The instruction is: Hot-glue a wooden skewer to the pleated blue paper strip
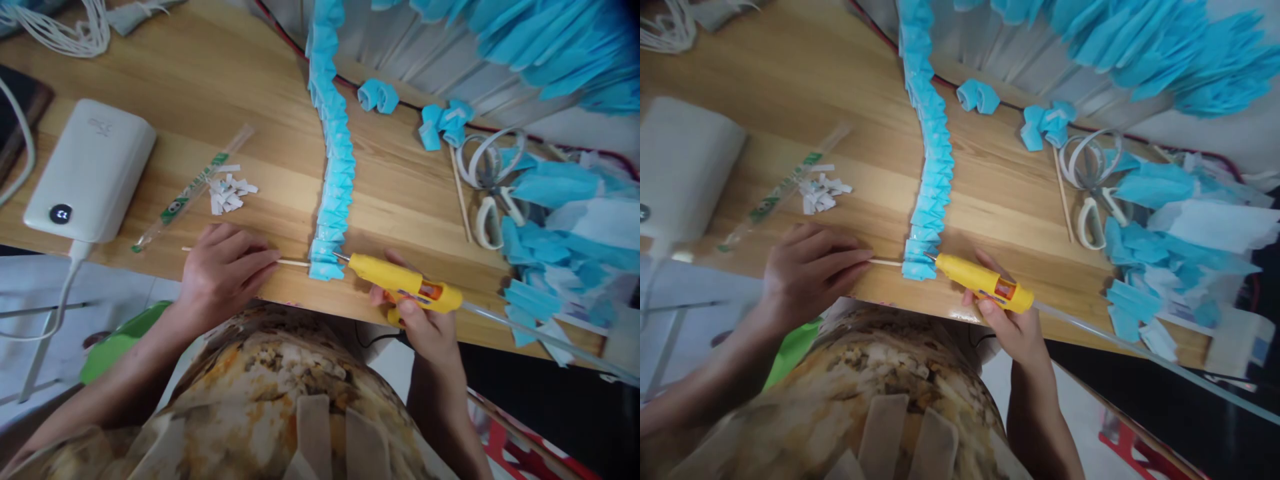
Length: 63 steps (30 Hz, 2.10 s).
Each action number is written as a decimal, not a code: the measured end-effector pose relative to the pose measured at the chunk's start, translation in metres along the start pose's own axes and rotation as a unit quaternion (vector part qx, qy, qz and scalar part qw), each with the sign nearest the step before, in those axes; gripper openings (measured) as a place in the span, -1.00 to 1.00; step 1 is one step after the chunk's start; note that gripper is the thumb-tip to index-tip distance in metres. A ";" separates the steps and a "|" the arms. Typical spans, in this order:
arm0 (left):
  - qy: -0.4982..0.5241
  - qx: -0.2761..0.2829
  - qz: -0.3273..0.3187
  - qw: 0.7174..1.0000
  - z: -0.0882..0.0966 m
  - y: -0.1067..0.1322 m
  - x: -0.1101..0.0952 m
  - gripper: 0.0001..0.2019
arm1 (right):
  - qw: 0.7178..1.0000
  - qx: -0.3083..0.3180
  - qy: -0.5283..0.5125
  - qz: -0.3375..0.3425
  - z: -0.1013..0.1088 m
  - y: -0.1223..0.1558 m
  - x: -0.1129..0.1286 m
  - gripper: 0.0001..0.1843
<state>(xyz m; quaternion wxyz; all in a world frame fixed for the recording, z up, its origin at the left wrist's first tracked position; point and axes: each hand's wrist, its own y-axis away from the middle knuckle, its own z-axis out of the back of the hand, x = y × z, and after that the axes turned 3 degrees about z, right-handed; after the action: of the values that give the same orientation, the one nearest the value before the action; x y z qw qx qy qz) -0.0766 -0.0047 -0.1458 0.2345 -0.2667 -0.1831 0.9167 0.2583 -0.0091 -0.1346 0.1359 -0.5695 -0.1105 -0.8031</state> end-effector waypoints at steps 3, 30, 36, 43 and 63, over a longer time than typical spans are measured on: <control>-0.002 0.005 0.012 1.000 0.000 0.001 0.000 -0.95 | 1.000 -0.012 0.007 0.005 -0.001 0.000 0.000 -0.58; 0.017 -0.006 0.004 1.000 -0.001 0.003 0.000 -0.92 | 0.998 -0.040 0.050 -0.013 -0.006 -0.001 0.003 -0.70; 0.008 -0.005 0.008 1.000 -0.001 0.004 0.000 -0.94 | 0.998 -0.037 0.039 -0.016 -0.007 -0.003 0.007 -0.73; 0.002 0.002 0.017 1.000 -0.001 0.005 0.000 -0.94 | 0.997 -0.036 0.068 -0.003 -0.006 -0.006 0.008 -0.70; 0.005 -0.010 0.013 1.000 -0.002 0.005 0.001 -0.94 | 0.992 -0.034 0.122 0.007 -0.004 -0.007 0.007 -0.57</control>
<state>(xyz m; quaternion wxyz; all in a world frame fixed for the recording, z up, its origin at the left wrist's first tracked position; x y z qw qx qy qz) -0.0774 -0.0078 -0.1502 0.2211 -0.2756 -0.1874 0.9166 0.2499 -0.0040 -0.1299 0.1345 -0.4722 -0.0616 -0.8690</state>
